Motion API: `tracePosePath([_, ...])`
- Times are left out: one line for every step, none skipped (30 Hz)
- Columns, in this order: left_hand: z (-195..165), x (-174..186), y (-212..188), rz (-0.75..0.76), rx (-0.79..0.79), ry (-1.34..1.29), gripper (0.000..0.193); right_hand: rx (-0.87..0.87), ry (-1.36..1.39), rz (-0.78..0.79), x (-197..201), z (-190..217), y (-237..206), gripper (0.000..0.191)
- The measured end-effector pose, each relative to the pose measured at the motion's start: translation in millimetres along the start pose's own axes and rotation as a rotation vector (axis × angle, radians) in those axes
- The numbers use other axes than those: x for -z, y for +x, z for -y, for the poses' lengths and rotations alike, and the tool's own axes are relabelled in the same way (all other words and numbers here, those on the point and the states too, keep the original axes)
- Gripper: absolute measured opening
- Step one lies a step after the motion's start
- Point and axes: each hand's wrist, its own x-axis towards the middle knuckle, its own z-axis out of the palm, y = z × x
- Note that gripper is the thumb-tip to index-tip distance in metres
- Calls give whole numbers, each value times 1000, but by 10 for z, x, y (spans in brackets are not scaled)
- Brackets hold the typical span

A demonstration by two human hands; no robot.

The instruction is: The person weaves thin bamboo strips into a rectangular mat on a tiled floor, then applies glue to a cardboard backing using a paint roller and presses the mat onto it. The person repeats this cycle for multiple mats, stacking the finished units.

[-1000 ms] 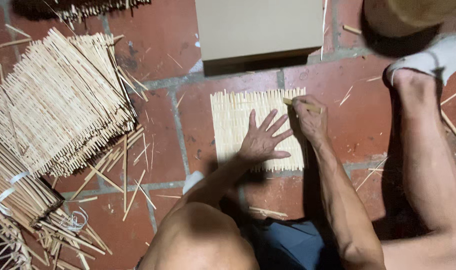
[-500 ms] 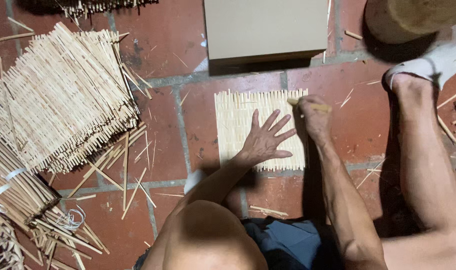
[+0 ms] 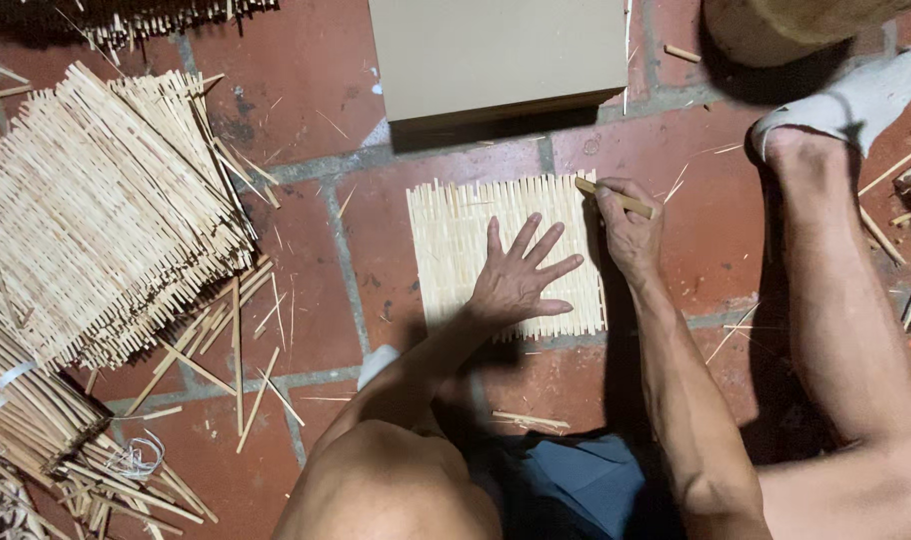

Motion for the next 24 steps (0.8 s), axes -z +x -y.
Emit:
tracePosePath([4,-5,4,-1,-1,-1,85,3,-14,1,8,4,11,19])
tracePosePath([4,-11,14,-21,1,-8,83,6,-29,1,30,2,27,19])
tracePosePath([2,-15,11,-34,3,-18,82,1,-38,12,51,-3,43,19])
tracePosePath([-11,-18,8,-47,3,-30,81,-5,-47,21,82,-13,56,18])
tracePosePath([-17,-17,11,-55,-3,-19,82,5,-53,27,106,-21,81,18])
tracePosePath([-29,-12,13,-68,-8,-3,82,1,-53,25,132,-29,96,18])
tracePosePath([-42,-4,13,-77,-11,8,83,-7,-54,27,150,-34,105,18])
tracePosePath([-51,6,14,-55,-6,16,83,-18,-56,30,160,-36,102,18])
tracePosePath([-61,17,20,-32,-2,23,84,4,9,12,156,-33,96,19])
tracePosePath([-74,28,15,-4,2,24,85,20,73,-5,134,-27,77,20])
tracePosePath([-90,36,11,-8,1,14,85,34,135,-20,107,-14,52,20])
tracePosePath([-91,47,13,-15,3,7,85,-29,120,13,63,2,29,21])
tracePosePath([-93,56,7,-20,4,-1,86,-94,106,45,5,20,1,23])
tracePosePath([-97,64,-10,37,13,20,84,-165,92,76,-61,38,-27,24])
tracePosePath([-98,69,-30,95,18,41,82,-123,18,100,-129,55,-54,25])
tracePosePath([-82,75,-29,143,23,69,80,-68,-55,121,-194,70,-56,25])
tracePosePath([-54,81,-25,114,21,58,80,-5,-126,144,-252,83,-37,26])
tracePosePath([-37,81,-31,93,20,40,80,-7,-89,150,-292,90,-19,26])
tracePosePath([-28,74,-40,77,20,14,80,-19,-55,158,-320,88,-6,26])
tracePosePath([-5,68,-28,57,22,5,80,-28,-22,167,-332,82,10,25])
tracePosePath([13,59,-16,38,22,-4,81,-22,-14,161,-335,67,21,26])
tracePosePath([21,48,-14,21,18,-15,82,-18,-6,150,-328,49,23,26])
tracePosePath([28,40,-12,43,15,-16,82,-6,3,138,-321,29,23,26])
tracePosePath([35,39,-9,63,17,-14,83,14,-36,147,-320,10,21,25])
